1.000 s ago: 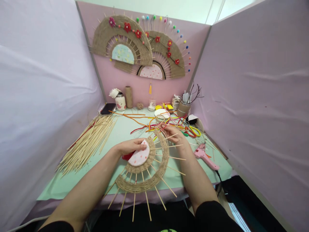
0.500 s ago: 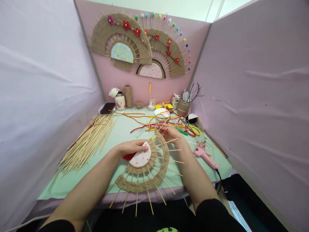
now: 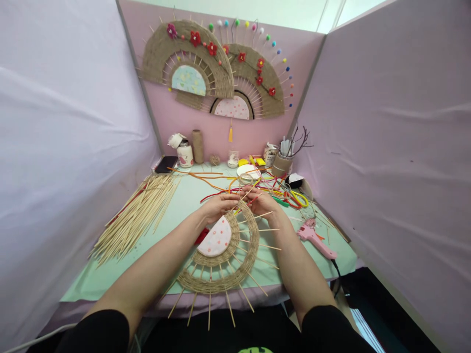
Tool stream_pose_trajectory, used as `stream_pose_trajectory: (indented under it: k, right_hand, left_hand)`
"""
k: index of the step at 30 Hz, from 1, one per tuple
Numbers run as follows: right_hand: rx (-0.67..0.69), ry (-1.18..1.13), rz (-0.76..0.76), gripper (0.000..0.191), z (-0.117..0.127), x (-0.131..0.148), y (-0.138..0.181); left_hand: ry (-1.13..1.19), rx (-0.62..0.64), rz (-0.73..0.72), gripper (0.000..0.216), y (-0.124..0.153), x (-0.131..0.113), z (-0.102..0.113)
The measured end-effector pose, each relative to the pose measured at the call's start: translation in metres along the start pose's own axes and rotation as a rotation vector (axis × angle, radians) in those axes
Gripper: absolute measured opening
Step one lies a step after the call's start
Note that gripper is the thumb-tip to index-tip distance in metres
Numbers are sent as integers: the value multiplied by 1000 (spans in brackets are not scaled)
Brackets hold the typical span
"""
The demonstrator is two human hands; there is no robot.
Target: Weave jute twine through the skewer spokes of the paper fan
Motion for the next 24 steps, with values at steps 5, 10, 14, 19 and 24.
stream_pose_trajectory:
  k: [5,10,14,19,24]
  right_hand:
    - [-24,2,-1,15,0,2,2]
    - [1,-16,6,12,6,7,1]
    - [-92,-13,44,14,13,15,-2]
    - [-188,113,289,21,11,24,-2]
    - [-219,264,381,34,11,22,-2]
  left_hand:
    - [6,15,-46,31,4,1,-2]
    - [-93,28,-98,37,6,1,-7]
    - [-99,21,-107,38,3,3,-6]
    - [-76,-33,-91,39,2,6,1]
    - [-29,-62,-85,37,7,6,5]
Point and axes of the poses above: each hand's wrist, its own y-axis away from the middle knuckle, its own z-axis out of the back of the hand, x = y × z, the point moved 2 cm from there along -y, towards the middle knuckle, and after that the axes turned 14 degrees about z, right-handed, at the moved point
